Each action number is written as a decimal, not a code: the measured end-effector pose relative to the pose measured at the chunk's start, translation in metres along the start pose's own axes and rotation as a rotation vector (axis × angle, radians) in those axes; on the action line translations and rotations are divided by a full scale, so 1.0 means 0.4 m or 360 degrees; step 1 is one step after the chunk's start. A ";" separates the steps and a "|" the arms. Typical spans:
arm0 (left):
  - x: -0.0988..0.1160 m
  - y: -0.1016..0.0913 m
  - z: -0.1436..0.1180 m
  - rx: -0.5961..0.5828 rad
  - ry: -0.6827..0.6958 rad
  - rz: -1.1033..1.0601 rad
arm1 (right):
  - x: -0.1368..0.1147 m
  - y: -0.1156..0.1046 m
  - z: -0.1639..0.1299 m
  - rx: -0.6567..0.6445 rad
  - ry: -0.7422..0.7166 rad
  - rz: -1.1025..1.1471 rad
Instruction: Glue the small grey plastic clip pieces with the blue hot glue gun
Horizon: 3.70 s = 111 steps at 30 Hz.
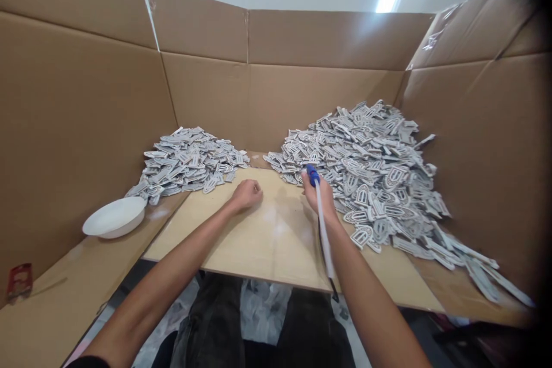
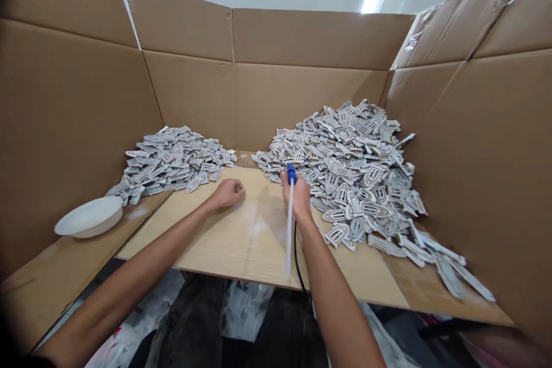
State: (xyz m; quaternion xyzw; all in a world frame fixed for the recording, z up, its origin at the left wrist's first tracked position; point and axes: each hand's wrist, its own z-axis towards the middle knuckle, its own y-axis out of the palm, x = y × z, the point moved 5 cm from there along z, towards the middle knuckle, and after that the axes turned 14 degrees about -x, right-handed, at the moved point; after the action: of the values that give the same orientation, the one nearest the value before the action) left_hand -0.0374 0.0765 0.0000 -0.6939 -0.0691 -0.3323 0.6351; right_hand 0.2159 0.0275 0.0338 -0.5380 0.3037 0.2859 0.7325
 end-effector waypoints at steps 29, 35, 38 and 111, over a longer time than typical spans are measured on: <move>0.064 0.073 0.003 -0.0170 0.0274 -0.1268 | 0.034 0.051 0.071 -0.0480 -0.0094 -0.0807; 0.062 0.095 0.008 -0.0212 0.0241 -0.1484 | 0.029 0.064 0.058 -0.0513 -0.0286 -0.0624; 0.060 0.104 0.011 -0.0190 0.0225 -0.1505 | 0.024 0.077 0.057 -0.0548 -0.0317 -0.0611; 0.168 0.088 -0.057 -0.0608 0.0493 -0.1903 | -0.085 0.061 -0.059 0.0025 -0.0883 0.0054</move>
State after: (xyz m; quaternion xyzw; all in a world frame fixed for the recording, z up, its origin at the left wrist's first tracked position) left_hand 0.0240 0.0269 0.0067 -0.5804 -0.2908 -0.7316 0.2082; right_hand 0.1723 0.0080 0.0389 -0.4283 0.1028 0.4321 0.7870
